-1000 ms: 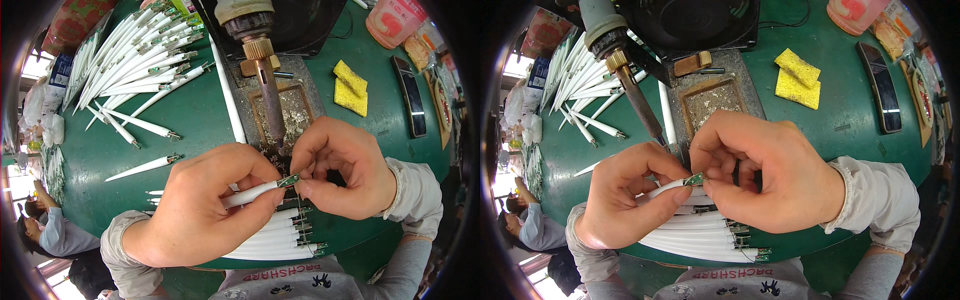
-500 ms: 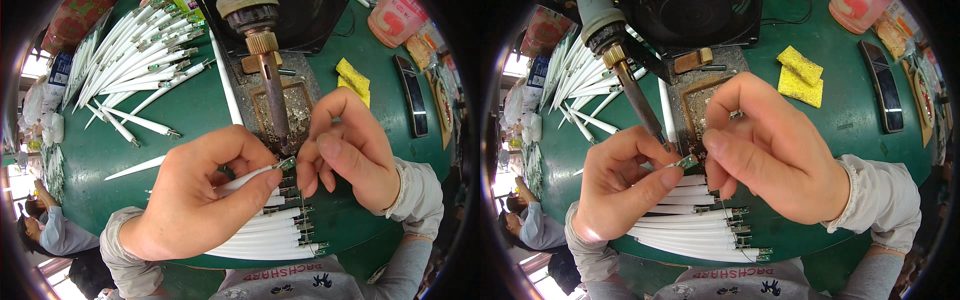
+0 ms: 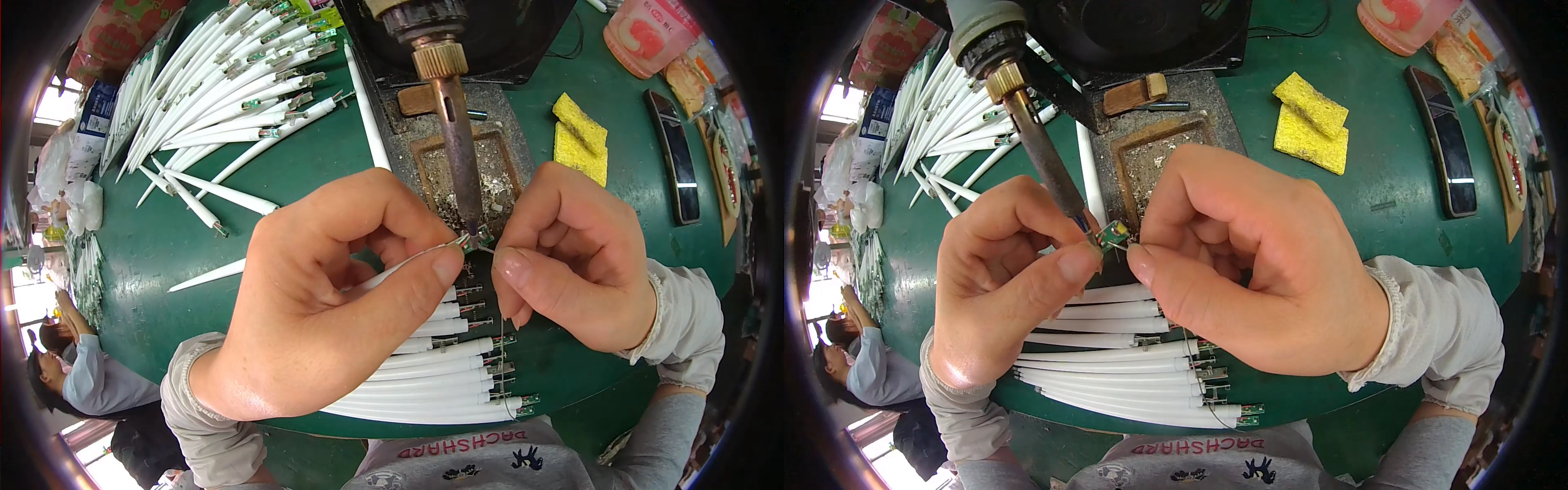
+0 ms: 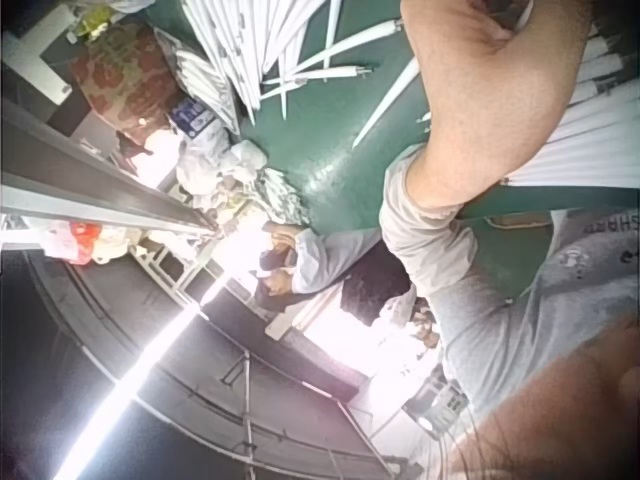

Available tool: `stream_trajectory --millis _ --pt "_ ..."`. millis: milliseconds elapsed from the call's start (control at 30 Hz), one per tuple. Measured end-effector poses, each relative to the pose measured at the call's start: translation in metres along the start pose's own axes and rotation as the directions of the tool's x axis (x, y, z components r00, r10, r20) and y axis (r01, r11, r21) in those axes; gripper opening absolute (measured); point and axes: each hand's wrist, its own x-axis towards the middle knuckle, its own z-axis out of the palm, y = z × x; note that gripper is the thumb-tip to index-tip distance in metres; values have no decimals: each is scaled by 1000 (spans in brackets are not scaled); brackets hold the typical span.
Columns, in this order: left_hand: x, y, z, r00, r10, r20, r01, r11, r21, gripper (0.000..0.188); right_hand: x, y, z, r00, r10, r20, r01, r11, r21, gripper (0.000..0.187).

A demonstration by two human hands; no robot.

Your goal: The person solders small electrical components onto the ends of white tubes on an assembly line using a soldering iron and solder wire.

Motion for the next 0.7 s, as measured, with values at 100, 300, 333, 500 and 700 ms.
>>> stream_trajectory --millis 100,300,333,500,700 --pt "0 -1 -2 999 25 20 -26 1000 14 10 2 2 0 999 -42 3 42 999 12 13" --pt "0 -1 -2 1000 5 13 -4 1000 -7 10 4 0 1 997 -79 10 79 997 14 13" --pt "1 -3 -2 999 44 14 -43 998 -42 11 4 1 1 997 -81 9 81 997 13 13" --pt "0 -4 -1 1000 7 15 -5 992 -125 11 3 1 0 997 -81 11 81 997 -8 13" --pt "0 -7 -3 999 -35 37 41 987 -152 11 2 3 -1 1000 -26 -8 26 1000 13 15"
